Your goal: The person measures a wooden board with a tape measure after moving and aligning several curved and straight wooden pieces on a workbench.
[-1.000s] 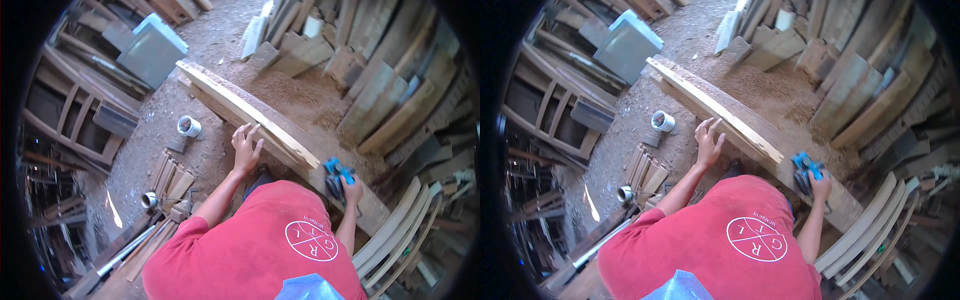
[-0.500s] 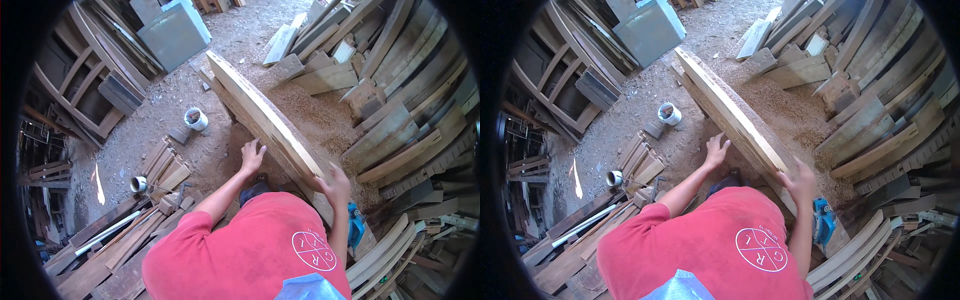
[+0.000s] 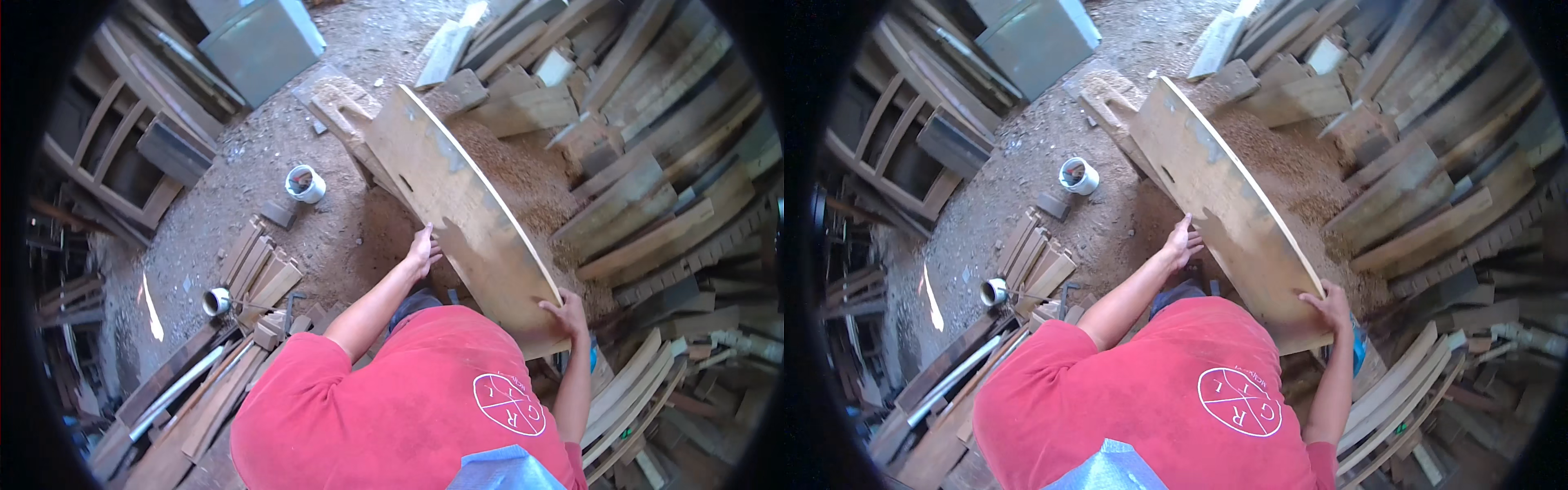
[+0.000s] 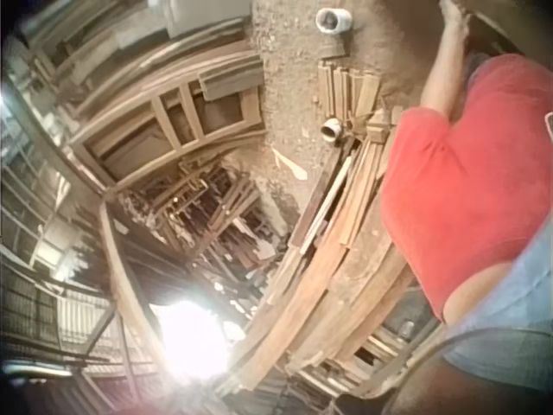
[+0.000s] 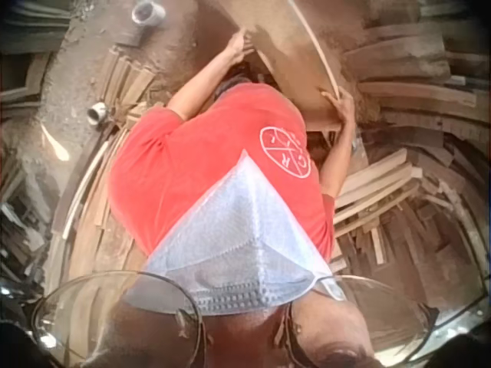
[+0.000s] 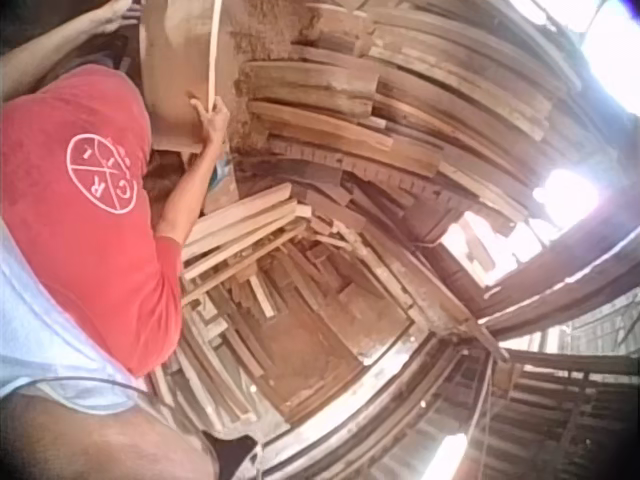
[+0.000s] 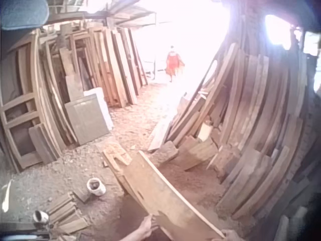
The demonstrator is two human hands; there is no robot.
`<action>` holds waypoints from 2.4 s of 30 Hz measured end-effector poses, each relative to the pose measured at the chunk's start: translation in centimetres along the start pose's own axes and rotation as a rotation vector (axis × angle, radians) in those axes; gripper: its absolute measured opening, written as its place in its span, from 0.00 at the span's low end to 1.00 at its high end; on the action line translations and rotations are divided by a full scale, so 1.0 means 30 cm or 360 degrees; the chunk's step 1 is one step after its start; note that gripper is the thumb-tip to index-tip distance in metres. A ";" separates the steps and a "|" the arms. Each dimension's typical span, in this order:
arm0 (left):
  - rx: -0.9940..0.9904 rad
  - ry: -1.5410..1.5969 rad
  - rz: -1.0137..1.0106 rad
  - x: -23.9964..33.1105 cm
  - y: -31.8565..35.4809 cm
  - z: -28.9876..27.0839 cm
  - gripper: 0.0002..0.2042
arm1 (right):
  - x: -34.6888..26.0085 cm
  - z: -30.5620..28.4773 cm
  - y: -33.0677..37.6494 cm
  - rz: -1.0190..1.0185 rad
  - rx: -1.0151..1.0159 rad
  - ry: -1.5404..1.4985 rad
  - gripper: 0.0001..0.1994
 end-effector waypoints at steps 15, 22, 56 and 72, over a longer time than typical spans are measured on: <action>-0.0733 -0.0235 0.0084 0.121 -0.017 -0.140 0.18 | -0.007 0.087 -0.106 0.0713 0.0007 0.0326 0.46; -0.0265 -0.0116 -0.0105 0.093 -0.101 -0.147 0.31 | 0.060 0.054 -0.207 0.0678 0.0393 0.0475 0.34; -0.0148 -0.3268 0.0629 -0.553 0.710 0.287 0.25 | 2.498 0.362 1.625 0.2725 0.0797 -0.0049 0.24; -0.0387 -0.3039 0.0732 -0.677 0.672 0.326 0.20 | 2.499 0.004 1.630 0.0836 0.2413 -0.2805 0.25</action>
Point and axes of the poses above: each hand's wrist, its own y-axis away from the middle knuckle, its own z-axis out of the palm, x = y × z, the point moved 1 cm from there along -y, towards the middle knuckle, and after that the axes turned 14 degrees about y, right-handed, at the moved point
